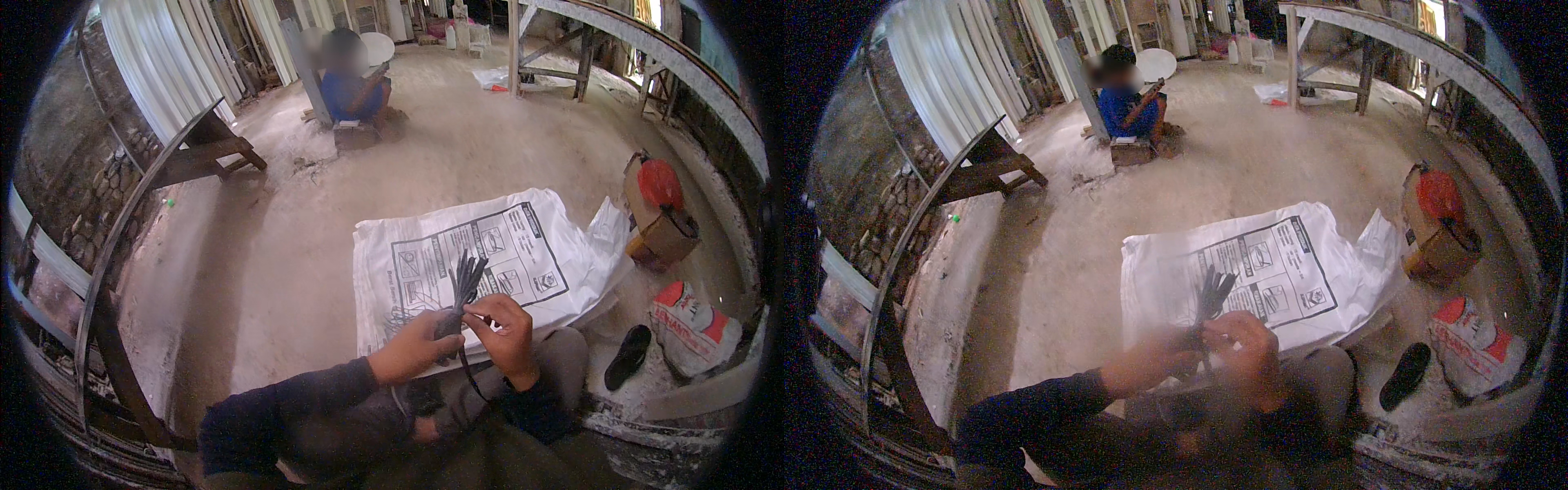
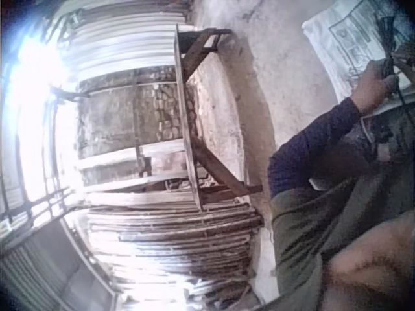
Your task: The person sits on the floor and repeatedly ties black cables into bundles using their hands. They handle the cables one at a time, forming knots and placing the finished bundles on a white sack in front of them.
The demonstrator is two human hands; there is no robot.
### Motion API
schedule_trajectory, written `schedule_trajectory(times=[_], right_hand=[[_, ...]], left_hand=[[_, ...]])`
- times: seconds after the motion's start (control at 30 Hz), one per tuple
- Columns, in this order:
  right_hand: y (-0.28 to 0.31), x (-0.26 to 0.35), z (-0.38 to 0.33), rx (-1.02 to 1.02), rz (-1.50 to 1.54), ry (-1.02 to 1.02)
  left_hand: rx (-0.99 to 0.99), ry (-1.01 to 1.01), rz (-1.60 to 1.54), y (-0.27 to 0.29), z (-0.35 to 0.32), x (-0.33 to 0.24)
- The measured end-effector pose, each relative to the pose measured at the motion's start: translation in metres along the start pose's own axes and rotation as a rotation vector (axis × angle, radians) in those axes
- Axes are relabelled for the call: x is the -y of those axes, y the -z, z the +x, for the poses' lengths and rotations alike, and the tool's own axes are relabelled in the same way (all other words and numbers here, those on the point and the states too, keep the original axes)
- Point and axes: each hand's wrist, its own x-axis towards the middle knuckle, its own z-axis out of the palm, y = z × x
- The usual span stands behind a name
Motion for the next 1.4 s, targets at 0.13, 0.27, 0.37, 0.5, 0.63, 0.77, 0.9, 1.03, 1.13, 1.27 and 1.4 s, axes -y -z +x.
schedule_trajectory(times=[0.13,0.27,0.37,0.5,0.63,0.77,0.9,1.03,1.13,1.27,1.4], right_hand=[[-0.003,-0.017,-0.005,0.063,-0.018,-0.005],[-0.007,-0.025,-0.009,0.052,-0.046,-0.037],[-0.01,-0.028,-0.009,0.047,0.022,-0.134],[-0.012,-0.031,-0.011,0.029,0.173,-0.357],[-0.014,-0.037,-0.015,-0.042,0.085,-0.257],[-0.014,-0.04,-0.014,-0.08,-0.03,-0.161],[-0.012,-0.041,-0.014,-0.082,-0.011,-0.219],[-0.012,-0.046,-0.01,-0.095,0.051,-0.181],[-0.01,-0.043,-0.005,-0.074,0.02,-0.077],[-0.008,-0.045,-0.005,0.033,-0.139,0.187],[-0.018,-0.055,-0.013,0.113,-0.191,0.136]], left_hand=[[-0.18,-0.327,0.322,-0.004,0.028,0.068],[0.054,0.038,-0.211,0.0,0.024,0.045],[0.095,0.05,-0.237,0.005,0.026,0.043],[0.111,0.045,-0.282,0.006,0.03,0.043],[0.123,0.069,-0.257,0.006,0.033,0.042],[0.102,0.028,-0.14,0.002,0.037,0.041],[0.099,0.044,-0.213,-0.002,0.042,0.046],[0.091,0.039,-0.177,0.006,0.054,0.059],[0.067,-0.022,-0.309,0.013,0.066,0.071],[0.02,-0.011,-0.47,0.019,0.072,0.062],[-0.03,0.017,-0.389,0.021,0.073,0.061]])
